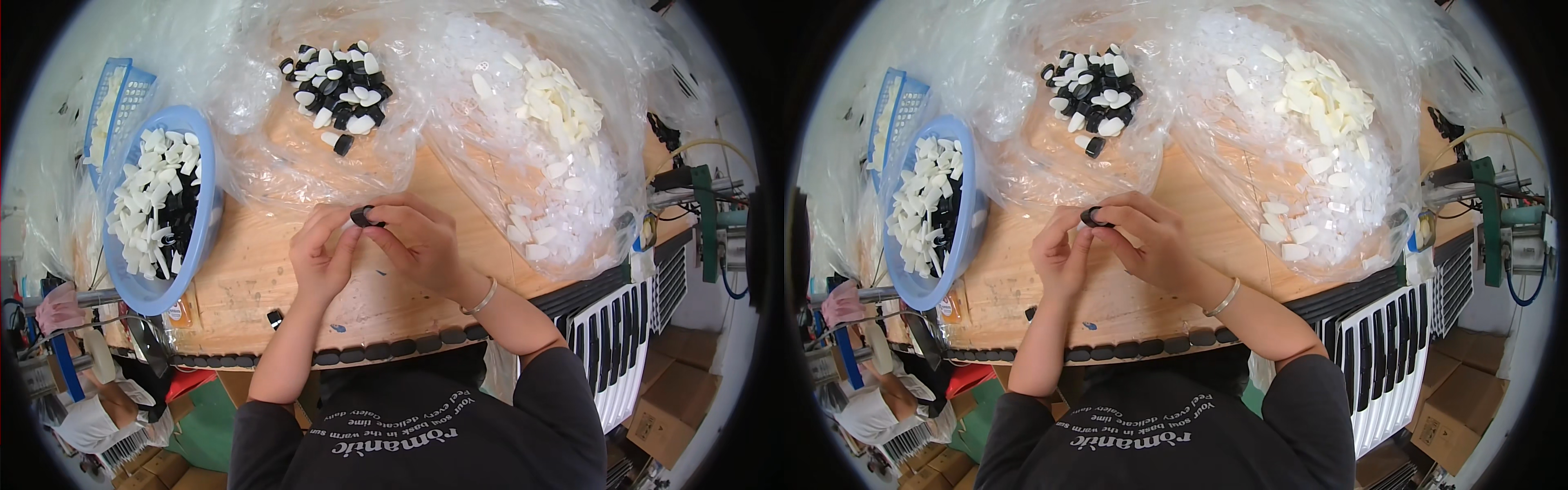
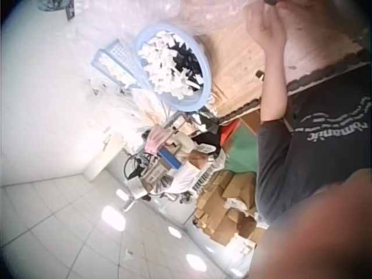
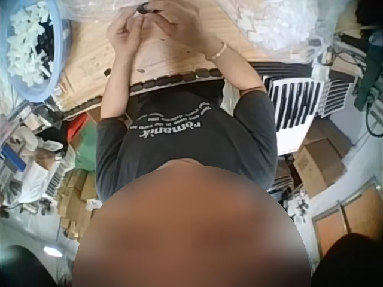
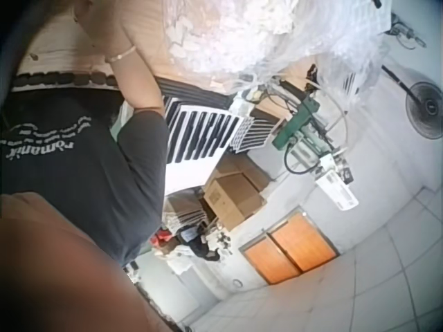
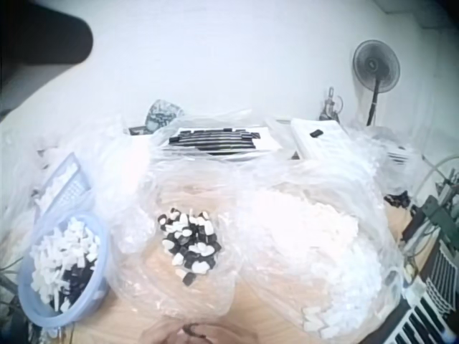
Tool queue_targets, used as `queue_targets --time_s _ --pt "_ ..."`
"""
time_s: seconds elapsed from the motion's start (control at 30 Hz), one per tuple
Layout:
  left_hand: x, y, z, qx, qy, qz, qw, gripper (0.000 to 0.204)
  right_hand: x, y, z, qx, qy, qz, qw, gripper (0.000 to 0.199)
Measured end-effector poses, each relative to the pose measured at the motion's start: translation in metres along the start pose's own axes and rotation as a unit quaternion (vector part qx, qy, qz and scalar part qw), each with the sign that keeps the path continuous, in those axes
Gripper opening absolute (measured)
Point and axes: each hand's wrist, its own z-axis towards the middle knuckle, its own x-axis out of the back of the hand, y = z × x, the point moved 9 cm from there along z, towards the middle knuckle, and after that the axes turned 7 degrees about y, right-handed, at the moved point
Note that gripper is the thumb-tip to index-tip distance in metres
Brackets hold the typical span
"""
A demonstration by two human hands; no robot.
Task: Assemble small white plastic inserts into black plastic bases at a workshop bench.
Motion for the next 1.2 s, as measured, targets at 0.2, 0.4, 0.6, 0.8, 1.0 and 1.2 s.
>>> queue_targets --time_s 0.2,0.4,0.6,0.8,1.0,1.2 --pt "0.004 0.005 -0.001 -0.042 -0.005 -0.011 0.999 0.014 -0.003 -0.01 0.002 0.019 -0.016 0.016 1.0 0.024" --pt "0.003 0.003 -0.001 -0.009 -0.002 -0.059 0.998 0.009 -0.002 -0.007 0.001 -0.024 -0.021 0.052 0.998 0.024" --pt "0.0 -0.001 -0.006 0.027 0.005 -0.104 0.994 0.008 -0.004 0.003 -0.005 -0.094 0.004 0.123 0.988 0.022" --pt "-0.005 0.024 0.0 -0.062 0.049 0.04 0.996 0.019 -0.002 0.004 -0.002 -0.043 -0.007 0.024 0.999 0.025" --pt "-0.01 0.041 -0.005 -0.246 0.005 0.235 0.94 0.048 -0.003 -0.003 -0.002 -0.018 -0.02 -0.057 0.998 0.018" --pt "0.011 0.032 0.001 -0.175 0.035 0.188 0.966 0.046 0.04 0.038 0.039 -0.075 -0.006 -0.178 0.981 0.012"
